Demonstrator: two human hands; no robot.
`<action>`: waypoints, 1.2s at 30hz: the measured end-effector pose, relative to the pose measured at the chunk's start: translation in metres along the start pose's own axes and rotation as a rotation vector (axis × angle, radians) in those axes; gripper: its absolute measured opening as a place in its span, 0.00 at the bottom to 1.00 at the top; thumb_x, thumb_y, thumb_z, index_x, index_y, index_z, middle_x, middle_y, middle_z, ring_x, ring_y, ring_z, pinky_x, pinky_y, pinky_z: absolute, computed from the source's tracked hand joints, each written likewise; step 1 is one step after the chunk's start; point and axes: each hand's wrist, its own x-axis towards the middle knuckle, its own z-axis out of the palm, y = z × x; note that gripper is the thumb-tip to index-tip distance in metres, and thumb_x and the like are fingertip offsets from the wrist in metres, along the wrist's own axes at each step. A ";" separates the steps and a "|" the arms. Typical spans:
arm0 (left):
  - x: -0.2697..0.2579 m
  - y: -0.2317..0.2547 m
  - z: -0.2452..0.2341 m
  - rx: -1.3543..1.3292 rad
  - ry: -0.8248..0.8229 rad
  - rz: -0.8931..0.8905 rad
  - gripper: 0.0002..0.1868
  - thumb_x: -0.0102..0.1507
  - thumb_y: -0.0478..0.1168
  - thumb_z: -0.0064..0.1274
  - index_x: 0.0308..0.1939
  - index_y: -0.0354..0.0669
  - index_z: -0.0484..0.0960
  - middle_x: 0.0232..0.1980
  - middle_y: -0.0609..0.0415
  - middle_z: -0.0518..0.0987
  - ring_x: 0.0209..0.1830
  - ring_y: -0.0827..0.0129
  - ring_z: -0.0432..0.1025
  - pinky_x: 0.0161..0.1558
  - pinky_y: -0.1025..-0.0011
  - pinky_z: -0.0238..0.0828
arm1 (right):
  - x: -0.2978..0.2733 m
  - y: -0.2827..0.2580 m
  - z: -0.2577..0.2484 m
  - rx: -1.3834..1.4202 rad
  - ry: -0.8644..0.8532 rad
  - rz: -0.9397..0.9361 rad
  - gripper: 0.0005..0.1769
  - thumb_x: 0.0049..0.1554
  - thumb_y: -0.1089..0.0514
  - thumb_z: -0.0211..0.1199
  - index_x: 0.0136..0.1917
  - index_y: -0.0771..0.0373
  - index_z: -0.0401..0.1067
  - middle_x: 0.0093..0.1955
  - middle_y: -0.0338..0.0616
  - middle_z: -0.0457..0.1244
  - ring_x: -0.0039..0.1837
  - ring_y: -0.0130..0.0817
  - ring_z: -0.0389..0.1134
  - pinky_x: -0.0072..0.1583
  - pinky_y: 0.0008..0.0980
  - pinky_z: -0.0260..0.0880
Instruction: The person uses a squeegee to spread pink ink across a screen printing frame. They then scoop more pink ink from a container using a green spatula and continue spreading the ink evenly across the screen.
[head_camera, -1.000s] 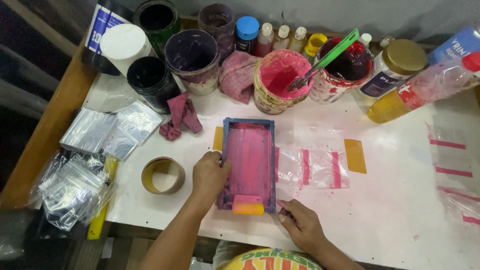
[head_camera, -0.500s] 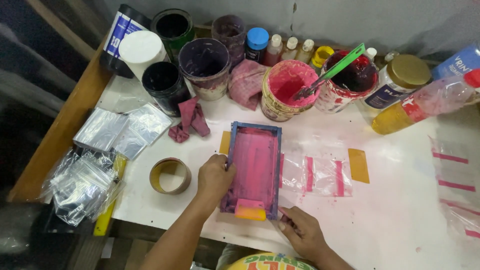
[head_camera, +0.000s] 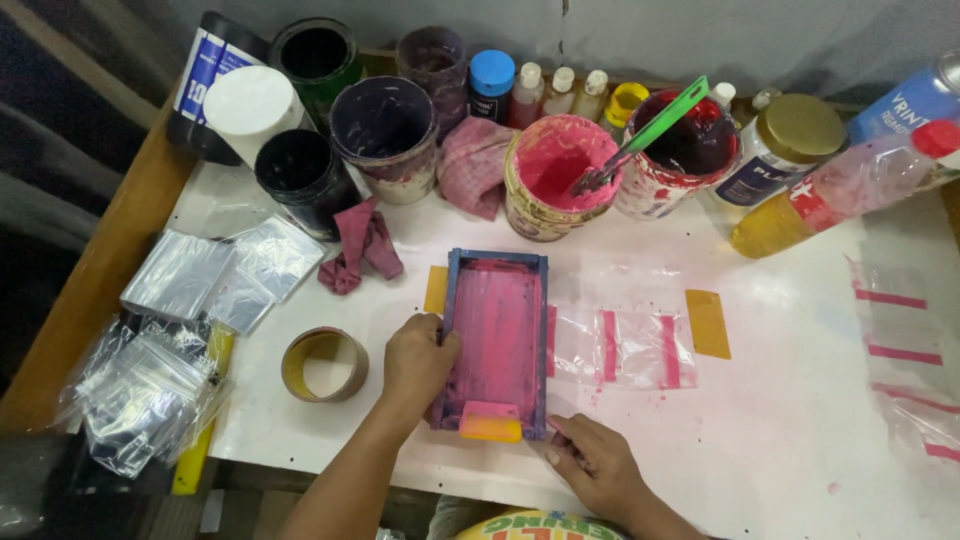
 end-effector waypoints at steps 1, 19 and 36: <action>0.000 0.003 -0.001 0.003 -0.004 0.001 0.13 0.64 0.46 0.48 0.33 0.41 0.78 0.39 0.53 0.79 0.35 0.59 0.73 0.41 0.61 0.70 | 0.000 0.001 0.000 0.001 0.003 0.004 0.22 0.58 0.57 0.64 0.65 0.63 0.71 0.42 0.43 0.69 0.40 0.32 0.71 0.41 0.28 0.73; 0.012 -0.015 0.011 0.068 0.054 0.093 0.13 0.62 0.47 0.49 0.34 0.41 0.80 0.38 0.50 0.80 0.36 0.54 0.74 0.42 0.57 0.71 | 0.004 -0.005 -0.002 -0.022 -0.011 -0.017 0.21 0.59 0.55 0.63 0.64 0.63 0.72 0.41 0.43 0.68 0.38 0.32 0.69 0.39 0.29 0.71; 0.005 0.000 0.000 0.031 -0.003 -0.027 0.13 0.63 0.47 0.48 0.30 0.41 0.76 0.36 0.52 0.78 0.33 0.59 0.72 0.39 0.61 0.69 | 0.003 0.001 0.001 -0.042 -0.038 -0.002 0.21 0.59 0.53 0.63 0.63 0.64 0.73 0.39 0.43 0.68 0.38 0.33 0.70 0.38 0.31 0.72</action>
